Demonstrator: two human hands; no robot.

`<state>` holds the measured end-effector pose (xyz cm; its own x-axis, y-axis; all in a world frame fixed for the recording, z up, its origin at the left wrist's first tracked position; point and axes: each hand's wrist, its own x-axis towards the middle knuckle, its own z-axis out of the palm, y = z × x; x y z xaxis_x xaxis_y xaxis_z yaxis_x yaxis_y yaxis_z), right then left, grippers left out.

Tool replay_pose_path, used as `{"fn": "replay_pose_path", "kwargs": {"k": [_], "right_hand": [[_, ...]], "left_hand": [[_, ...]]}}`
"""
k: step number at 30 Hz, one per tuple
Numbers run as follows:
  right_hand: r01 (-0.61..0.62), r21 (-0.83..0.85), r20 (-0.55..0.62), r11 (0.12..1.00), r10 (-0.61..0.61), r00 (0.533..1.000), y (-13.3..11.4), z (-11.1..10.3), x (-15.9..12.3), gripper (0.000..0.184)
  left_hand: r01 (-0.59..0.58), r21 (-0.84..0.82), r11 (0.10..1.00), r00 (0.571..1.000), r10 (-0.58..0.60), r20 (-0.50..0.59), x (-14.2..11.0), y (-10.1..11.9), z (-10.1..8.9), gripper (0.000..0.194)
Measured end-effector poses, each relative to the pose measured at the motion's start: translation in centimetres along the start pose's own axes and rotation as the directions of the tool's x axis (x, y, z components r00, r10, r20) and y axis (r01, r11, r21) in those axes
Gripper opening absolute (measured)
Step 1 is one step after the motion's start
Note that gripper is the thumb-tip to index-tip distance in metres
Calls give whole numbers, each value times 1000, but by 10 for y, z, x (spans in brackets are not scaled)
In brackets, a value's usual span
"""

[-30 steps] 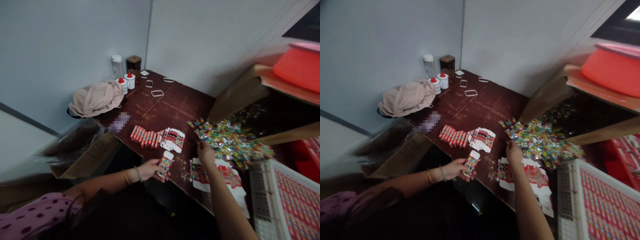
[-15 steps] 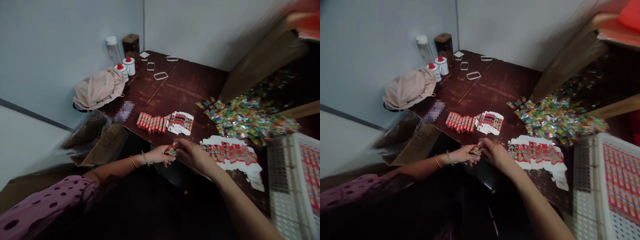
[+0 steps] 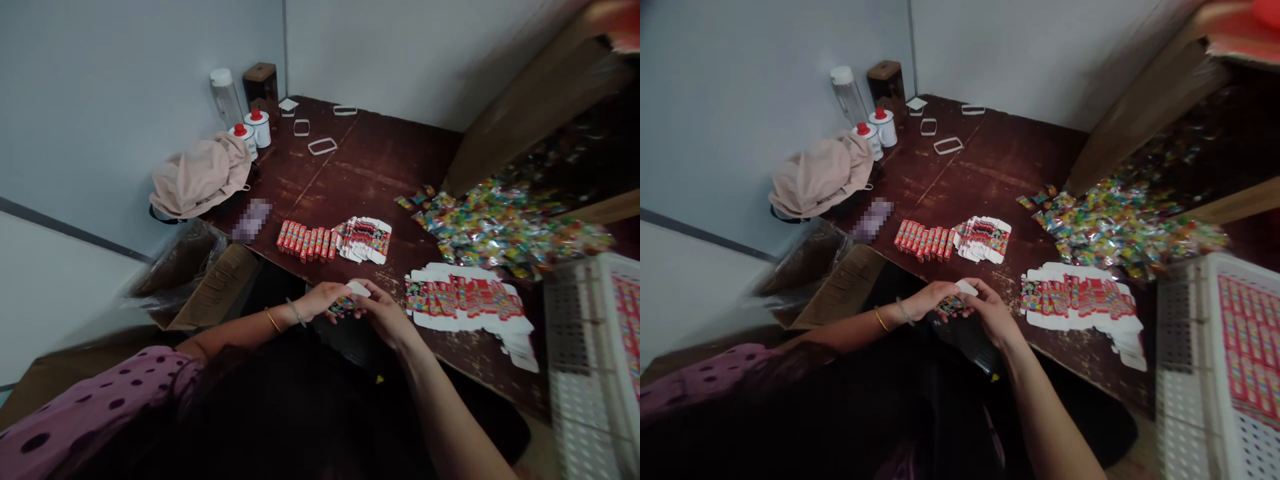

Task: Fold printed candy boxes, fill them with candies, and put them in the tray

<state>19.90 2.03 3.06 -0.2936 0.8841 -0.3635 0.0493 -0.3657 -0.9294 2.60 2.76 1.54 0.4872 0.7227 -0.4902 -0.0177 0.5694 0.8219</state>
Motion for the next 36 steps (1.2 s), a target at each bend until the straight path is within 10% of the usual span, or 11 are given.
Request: {"fn": "replay_pose_path", "kwargs": {"k": [9, 13, 22, 25, 28, 31, 34, 36], "right_hand": [[366, -482, -26, 796, -430, 902, -13, 11, 0, 34], [318, -485, -103, 815, -414, 904, -11, 8, 6, 32], [345, -537, -100, 770, -464, 880, 31, 32, 1, 40], [286, -543, -138, 790, -420, 897, 36, 41, 5, 52], [227, -490, -192, 842, -358, 914, 27, 31, 32, 54], [172, -555, -296, 814, -386, 874, 6, 17, 73, 56], [149, -734, -233, 663, -452, 861, -12, 17, 107, 56], [147, -794, -186, 590, -466, 865, -18, 24, 119, 55]], "left_hand": [[7, -80, 997, 999, -5, 35, 2, 8, -16, 38], [-66, -132, 989, 968, 95, 231, -4, 3, -21, 46], [-135, 106, 985, 990, 130, 55, -7, -23, -23, 39], [-330, 322, 887, 923, 375, -88, -12, -19, -8, 44], [-423, 546, 723, 864, 503, 3, -22, 1, -6, 55], [-341, 726, 598, 813, 575, -92, -26, 31, -37, 42], [-52, 787, 614, 634, 629, -449, -14, 60, -87, 38], [78, 745, 662, 680, 511, -525, -1, 70, -117, 33]]}}
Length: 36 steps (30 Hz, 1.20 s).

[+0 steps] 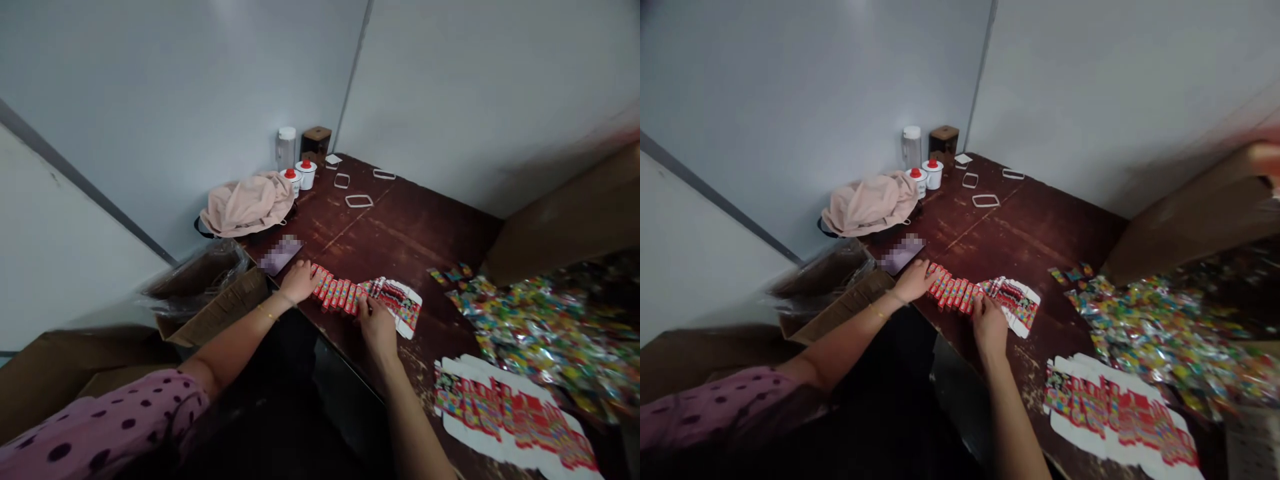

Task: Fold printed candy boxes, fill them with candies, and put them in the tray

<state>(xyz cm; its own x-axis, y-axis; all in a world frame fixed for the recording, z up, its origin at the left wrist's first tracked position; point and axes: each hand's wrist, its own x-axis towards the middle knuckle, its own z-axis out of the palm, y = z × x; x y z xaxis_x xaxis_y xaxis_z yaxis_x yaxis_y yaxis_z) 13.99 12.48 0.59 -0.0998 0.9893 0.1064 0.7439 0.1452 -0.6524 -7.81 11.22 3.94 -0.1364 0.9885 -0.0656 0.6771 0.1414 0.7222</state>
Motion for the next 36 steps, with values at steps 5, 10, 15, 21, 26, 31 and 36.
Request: {"fn": "replay_pose_path", "kwargs": {"k": [5, 10, 15, 21, 26, 31, 36], "right_hand": [[26, 10, -34, 1000, -26, 999, -8, 2, -14, 52], [103, 199, -234, 975, -55, 971, 8, 13, -49, 44], [155, 190, -247, 969, -106, 963, 7, 30, -67, 45], [-32, 10, -197, 999, 33, 980, -8, -3, -76, 54], [-225, 110, 2, 968, 226, 974, -11, -15, -84, 44], [-221, 114, -176, 968, 239, 955, -5, -31, -101, 31], [-221, 124, -459, 967, 254, 851, 6, -109, -159, 38]], "left_hand": [[-106, -91, 990, 994, 108, 26, 5, -26, 3, 29], [-306, -279, 910, 939, 242, -243, -44, -49, 28, 54], [-231, -321, 918, 957, 155, -244, -65, -54, 51, 59], [-194, -199, 961, 980, 181, -80, -72, -32, 33, 37], [-88, -220, 971, 996, 90, 0, -80, -25, 29, 43], [-184, -69, 981, 978, 189, 85, -77, -17, 40, 41], [-344, -205, 917, 913, 377, 154, -93, 64, 66, 38]]}}
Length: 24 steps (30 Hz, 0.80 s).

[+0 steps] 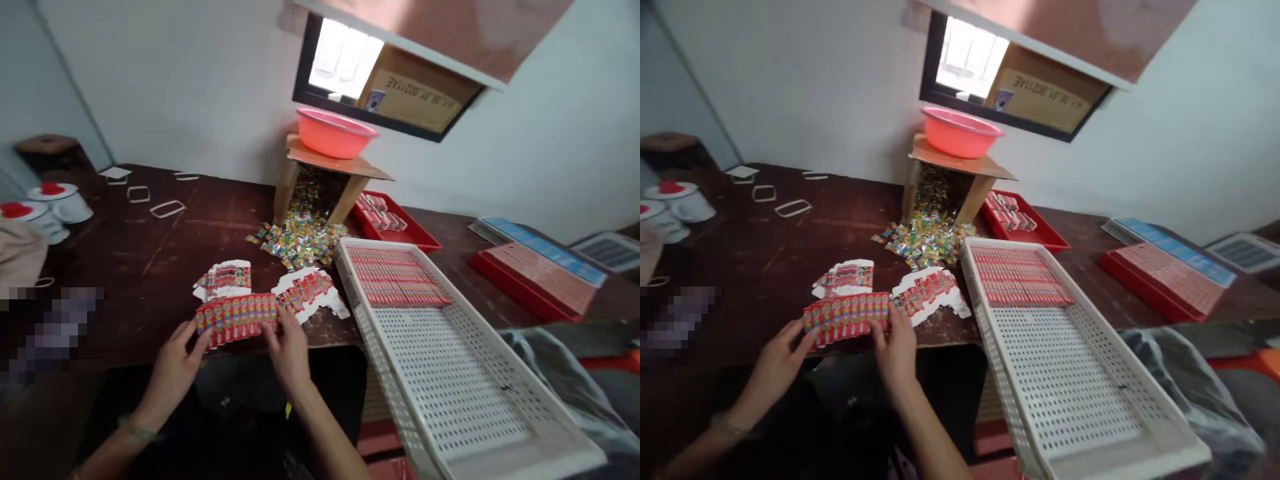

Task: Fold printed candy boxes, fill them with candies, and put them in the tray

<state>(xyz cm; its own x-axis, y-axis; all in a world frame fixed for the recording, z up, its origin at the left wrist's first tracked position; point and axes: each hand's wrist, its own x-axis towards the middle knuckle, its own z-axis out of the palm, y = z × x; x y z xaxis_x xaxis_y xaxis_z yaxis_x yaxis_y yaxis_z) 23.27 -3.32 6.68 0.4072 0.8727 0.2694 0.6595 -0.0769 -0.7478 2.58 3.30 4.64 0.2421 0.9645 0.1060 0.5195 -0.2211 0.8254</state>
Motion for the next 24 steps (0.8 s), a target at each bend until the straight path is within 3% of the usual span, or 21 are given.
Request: {"fn": "replay_pose_path", "kwargs": {"k": [3, 5, 7, 9, 12, 14, 16, 18, 21, 24], "right_hand": [[-38, -144, -208, 989, 7, 978, 17, -94, -8, 47], [-128, -214, -325, 968, 53, 944, 36, -161, -14, 54], [-272, -266, -421, 925, 143, 896, 64, -223, -21, 59], [-416, -285, -464, 864, 255, 848, 100, -274, -28, 63], [-520, -297, -420, 801, 379, 824, 165, -322, -35, 63], [-546, -297, -359, 783, 438, 824, 208, -336, -37, 60], [-564, -270, -302, 780, 488, 819, 245, -336, -35, 54], [-572, -235, -253, 786, 519, 816, 271, -327, -29, 47], [-555, -187, -179, 811, 527, 831, 294, -307, -13, 43], [-536, -156, -108, 830, 525, 844, 304, -289, 5, 44]], "left_hand": [[-155, -157, 975, 979, 173, 110, 11, 83, 48, 33], [-246, -250, 936, 932, 300, 205, 17, 139, 90, 29], [-325, -299, 897, 854, 414, 314, 20, 187, 139, 26], [-338, -315, 887, 768, 453, 453, 20, 225, 189, 43], [-381, -182, 907, 657, 404, 637, 16, 264, 256, 68], [-481, -29, 876, 568, 336, 752, 15, 280, 292, 62], [-566, 98, 819, 491, 239, 838, 19, 290, 319, 46], [-610, 182, 771, 452, 150, 879, 29, 297, 337, 35], [-647, 275, 711, 474, 92, 876, 50, 304, 347, 31], [-673, 314, 669, 516, 122, 848, 68, 307, 340, 28]]}}
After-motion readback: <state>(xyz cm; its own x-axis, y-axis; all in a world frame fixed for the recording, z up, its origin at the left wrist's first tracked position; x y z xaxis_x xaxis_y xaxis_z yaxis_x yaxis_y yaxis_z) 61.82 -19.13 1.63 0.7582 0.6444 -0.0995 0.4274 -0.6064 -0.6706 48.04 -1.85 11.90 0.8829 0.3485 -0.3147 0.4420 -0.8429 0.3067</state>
